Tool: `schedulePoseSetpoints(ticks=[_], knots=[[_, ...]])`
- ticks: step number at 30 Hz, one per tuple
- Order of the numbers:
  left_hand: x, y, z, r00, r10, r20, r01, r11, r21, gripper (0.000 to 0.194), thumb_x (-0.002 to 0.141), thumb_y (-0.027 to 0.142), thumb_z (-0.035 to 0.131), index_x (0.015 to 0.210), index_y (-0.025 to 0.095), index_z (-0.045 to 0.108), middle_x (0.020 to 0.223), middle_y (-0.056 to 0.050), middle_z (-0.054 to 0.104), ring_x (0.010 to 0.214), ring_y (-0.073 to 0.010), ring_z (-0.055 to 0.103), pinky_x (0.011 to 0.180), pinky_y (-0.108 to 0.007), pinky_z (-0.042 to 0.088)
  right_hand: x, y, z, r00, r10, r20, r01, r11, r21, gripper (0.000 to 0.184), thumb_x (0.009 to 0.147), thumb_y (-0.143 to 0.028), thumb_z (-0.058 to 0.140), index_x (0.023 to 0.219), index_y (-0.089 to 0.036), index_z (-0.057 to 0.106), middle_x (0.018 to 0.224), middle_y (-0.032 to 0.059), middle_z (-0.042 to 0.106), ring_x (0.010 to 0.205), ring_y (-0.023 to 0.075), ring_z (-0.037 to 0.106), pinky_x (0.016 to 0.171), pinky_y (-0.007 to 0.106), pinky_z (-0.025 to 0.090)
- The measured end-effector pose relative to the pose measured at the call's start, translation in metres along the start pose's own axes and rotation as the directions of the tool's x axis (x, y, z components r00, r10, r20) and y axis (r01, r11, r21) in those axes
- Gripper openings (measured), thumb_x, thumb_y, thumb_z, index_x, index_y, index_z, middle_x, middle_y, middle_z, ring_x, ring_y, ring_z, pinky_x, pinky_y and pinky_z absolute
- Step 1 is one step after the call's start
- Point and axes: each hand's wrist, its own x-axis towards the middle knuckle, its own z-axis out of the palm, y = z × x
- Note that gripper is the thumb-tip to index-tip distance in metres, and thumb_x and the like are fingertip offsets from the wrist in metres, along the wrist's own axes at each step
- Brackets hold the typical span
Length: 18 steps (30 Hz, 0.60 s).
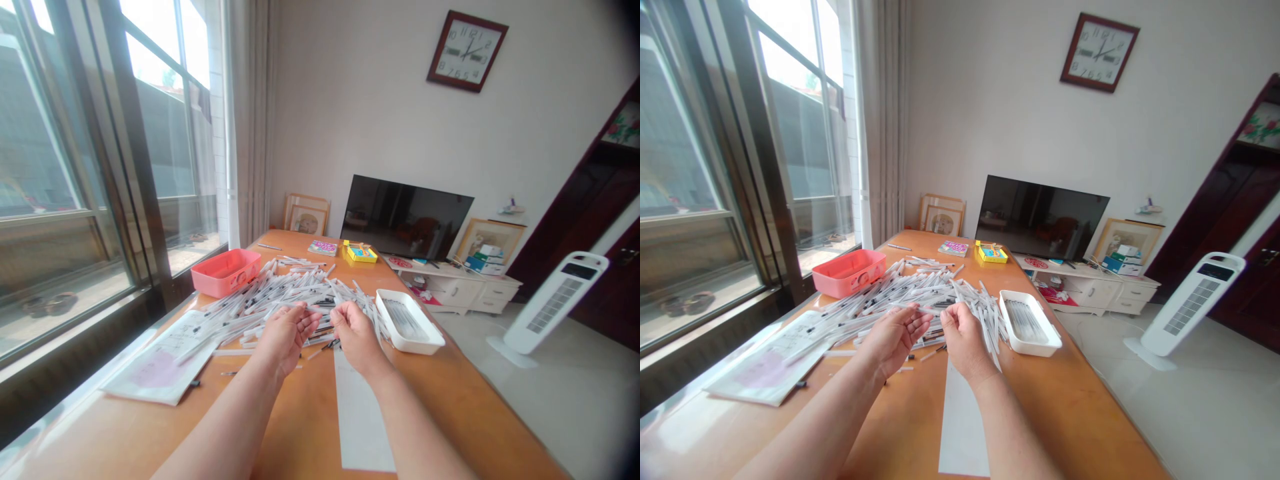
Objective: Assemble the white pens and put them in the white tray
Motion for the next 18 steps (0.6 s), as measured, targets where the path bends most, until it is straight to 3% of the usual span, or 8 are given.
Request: schedulePoseSetpoints(ticks=[6,9,15,18], knots=[[-0.0014,-0.0015,-0.0001,0.999,-0.01,0.051,0.01,1.0,0.017,0.007,0.088,0.016,0.064,0.089,0.015,0.057,0.089,-0.013,0.073,0.08,-0.0194,0.074,0.072,-0.028,0.061,0.0001,0.0003,0.001,0.984,0.153,0.088,-0.161,0.983,0.09,0.05,0.093,-0.066,0.042,0.071,-0.022,0.054,0.056,-0.001,0.055,0.047,0.0139,0.045,0.049,0.028,0.036],[-0.002,0.0,0.0008,0.999,0.002,0.039,-0.003,1.0,0.011,0.007,0.088,0.014,0.063,0.09,0.015,0.057,0.09,-0.013,0.073,0.079,-0.0188,0.074,0.072,-0.028,0.061,-0.0001,-0.0008,0.0019,0.977,0.194,0.088,-0.205,0.97,0.129,0.052,0.093,-0.068,0.04,0.074,-0.022,0.056,0.057,-0.0003,0.057,0.046,0.0139,0.046,0.048,0.028,0.036],[-0.0012,0.0025,0.0004,1.0,0.009,0.015,-0.009,1.0,0.01,0.004,0.089,0.014,0.062,0.089,0.014,0.057,0.083,-0.011,0.072,0.075,-0.0169,0.073,0.07,-0.026,0.06,-0.0019,-0.0043,0.0014,1.0,0.013,0.015,-0.013,1.0,0.029,0.036,0.091,-0.057,0.052,0.082,-0.023,0.056,0.071,0.0003,0.062,0.063,0.0168,0.054,0.06,0.03,0.042],[-0.0013,0.0018,0.0003,0.999,-0.005,0.042,0.005,1.0,0.012,0.006,0.088,0.014,0.064,0.088,0.014,0.058,0.085,-0.011,0.072,0.076,-0.0171,0.074,0.071,-0.026,0.06,-0.0017,-0.0038,0.0017,1.0,0.019,0.024,-0.019,1.0,0.007,0.037,0.092,-0.056,0.051,0.078,-0.023,0.055,0.067,-0.0004,0.059,0.059,0.016,0.051,0.058,0.029,0.04]])
